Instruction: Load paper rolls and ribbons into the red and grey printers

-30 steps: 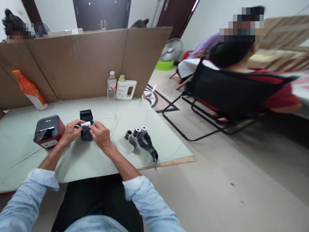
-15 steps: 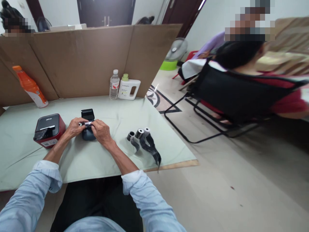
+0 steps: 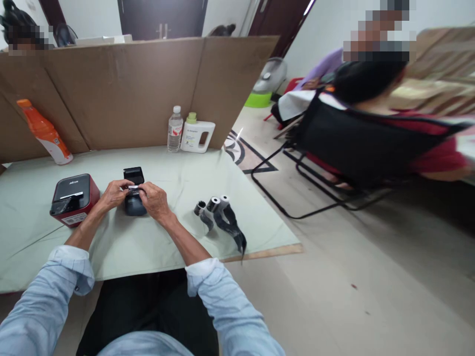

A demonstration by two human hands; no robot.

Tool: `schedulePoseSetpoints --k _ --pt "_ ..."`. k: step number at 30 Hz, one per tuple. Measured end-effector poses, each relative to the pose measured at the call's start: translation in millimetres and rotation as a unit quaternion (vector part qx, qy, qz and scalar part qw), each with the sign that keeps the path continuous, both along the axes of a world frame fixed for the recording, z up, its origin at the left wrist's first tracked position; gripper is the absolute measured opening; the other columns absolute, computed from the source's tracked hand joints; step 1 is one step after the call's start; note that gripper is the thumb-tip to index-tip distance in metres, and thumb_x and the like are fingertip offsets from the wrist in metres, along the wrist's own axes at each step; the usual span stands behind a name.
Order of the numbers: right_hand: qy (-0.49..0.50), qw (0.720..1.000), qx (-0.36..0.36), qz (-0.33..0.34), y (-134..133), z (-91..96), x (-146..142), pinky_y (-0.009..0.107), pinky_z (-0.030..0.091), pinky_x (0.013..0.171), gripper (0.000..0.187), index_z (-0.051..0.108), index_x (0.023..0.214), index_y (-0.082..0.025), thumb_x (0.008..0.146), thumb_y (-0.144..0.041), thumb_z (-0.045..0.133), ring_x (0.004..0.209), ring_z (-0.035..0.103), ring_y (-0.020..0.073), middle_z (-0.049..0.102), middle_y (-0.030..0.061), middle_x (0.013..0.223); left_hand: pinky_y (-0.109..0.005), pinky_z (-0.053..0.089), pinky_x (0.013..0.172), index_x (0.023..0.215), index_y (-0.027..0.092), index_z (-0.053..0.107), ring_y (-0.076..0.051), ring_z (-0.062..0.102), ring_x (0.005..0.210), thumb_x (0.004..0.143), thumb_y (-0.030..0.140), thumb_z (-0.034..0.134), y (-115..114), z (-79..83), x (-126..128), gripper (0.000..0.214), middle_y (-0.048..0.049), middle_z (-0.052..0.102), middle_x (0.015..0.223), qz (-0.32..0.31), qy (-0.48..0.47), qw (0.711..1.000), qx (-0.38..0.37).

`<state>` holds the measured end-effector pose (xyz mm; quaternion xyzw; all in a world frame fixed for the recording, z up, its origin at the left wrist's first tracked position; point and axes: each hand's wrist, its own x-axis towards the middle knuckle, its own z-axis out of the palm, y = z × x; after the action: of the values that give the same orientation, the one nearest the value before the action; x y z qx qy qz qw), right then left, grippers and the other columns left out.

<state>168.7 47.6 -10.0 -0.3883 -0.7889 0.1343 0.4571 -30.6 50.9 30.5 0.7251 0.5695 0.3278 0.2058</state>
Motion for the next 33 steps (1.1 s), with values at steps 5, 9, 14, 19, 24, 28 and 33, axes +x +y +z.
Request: schedulePoseSetpoints --k 5,9,14,19,24,28,33 --pt "0.008 1.000 -0.007 -0.002 3 1.4 -1 0.032 0.055 0.087 0.026 0.075 0.107 -0.023 0.099 -0.016 0.051 0.090 0.072 0.0211 0.078 0.0064 0.104 -0.030 0.058 0.081 0.106 0.017 0.083 -0.019 0.072 0.083 0.081 0.021 0.067 0 -4.2 -4 0.030 -0.0055 0.082 0.093 -0.015 -0.013 1.000 -0.005" --pt "-0.013 1.000 -0.009 -0.005 4 2.4 -2 0.031 0.054 0.089 0.025 0.075 0.108 -0.023 0.100 -0.017 0.052 0.093 0.072 0.0209 0.079 0.0063 0.105 -0.031 0.058 0.085 0.106 0.019 0.084 -0.020 0.073 0.086 0.080 0.019 0.067 -1 -5.8 -4 0.031 -0.0054 0.083 0.096 -0.011 0.031 0.999 0.005" --pt "-0.050 0.998 -0.017 -0.019 6 1.9 -6 0.031 0.053 0.087 0.023 0.075 0.108 -0.025 0.100 -0.018 0.055 0.097 0.073 0.0218 0.081 0.0051 0.105 -0.035 0.058 0.094 0.103 0.020 0.085 -0.024 0.075 0.095 0.082 0.018 0.065 -1 -1.7 -2 0.029 -0.0071 0.084 0.105 -0.022 0.096 0.995 0.007" --pt "-0.100 0.994 -0.024 -0.022 6 1.8 -7 0.033 0.052 0.087 0.021 0.075 0.110 -0.025 0.101 -0.019 0.056 0.098 0.071 0.0236 0.080 0.0058 0.105 -0.037 0.058 0.097 0.104 0.019 0.085 -0.025 0.076 0.099 0.081 0.014 0.063 -2 -0.2 -3 0.032 -0.0088 0.083 0.108 -0.058 0.106 0.992 0.034" --pt "-0.124 0.992 -0.009 -0.008 5 1.5 -6 0.037 0.052 0.091 0.019 0.075 0.113 -0.024 0.101 -0.021 0.061 0.102 0.067 0.0262 0.080 0.0073 0.109 -0.038 0.057 0.099 0.092 0.021 0.084 -0.023 0.075 0.099 0.085 0.014 0.062 -5 -3.1 -5 0.025 -0.0075 0.083 0.102 -0.108 0.099 0.987 0.065" --pt "-0.132 0.991 0.015 0.019 4 -1.1 -7 0.037 0.051 0.093 0.018 0.076 0.112 -0.024 0.101 -0.019 0.064 0.102 0.065 0.0261 0.079 0.0074 0.108 -0.043 0.055 0.106 0.093 0.023 0.084 -0.025 0.073 0.106 0.092 0.019 0.059 -12 -4.1 -8 0.025 -0.0084 0.081 0.109 -0.121 0.114 0.984 0.072" --pt "-0.138 0.989 0.049 0.025 2 -7.4 -9 0.038 0.050 0.092 0.017 0.078 0.107 -0.023 0.103 -0.019 0.061 0.098 0.062 0.0256 0.078 0.0079 0.102 -0.047 0.052 0.115 0.107 0.024 0.083 -0.026 0.069 0.120 0.094 0.024 0.058 -24 -2.0 -14 0.029 -0.0099 0.075 0.125 -0.124 0.122 0.984 0.047"
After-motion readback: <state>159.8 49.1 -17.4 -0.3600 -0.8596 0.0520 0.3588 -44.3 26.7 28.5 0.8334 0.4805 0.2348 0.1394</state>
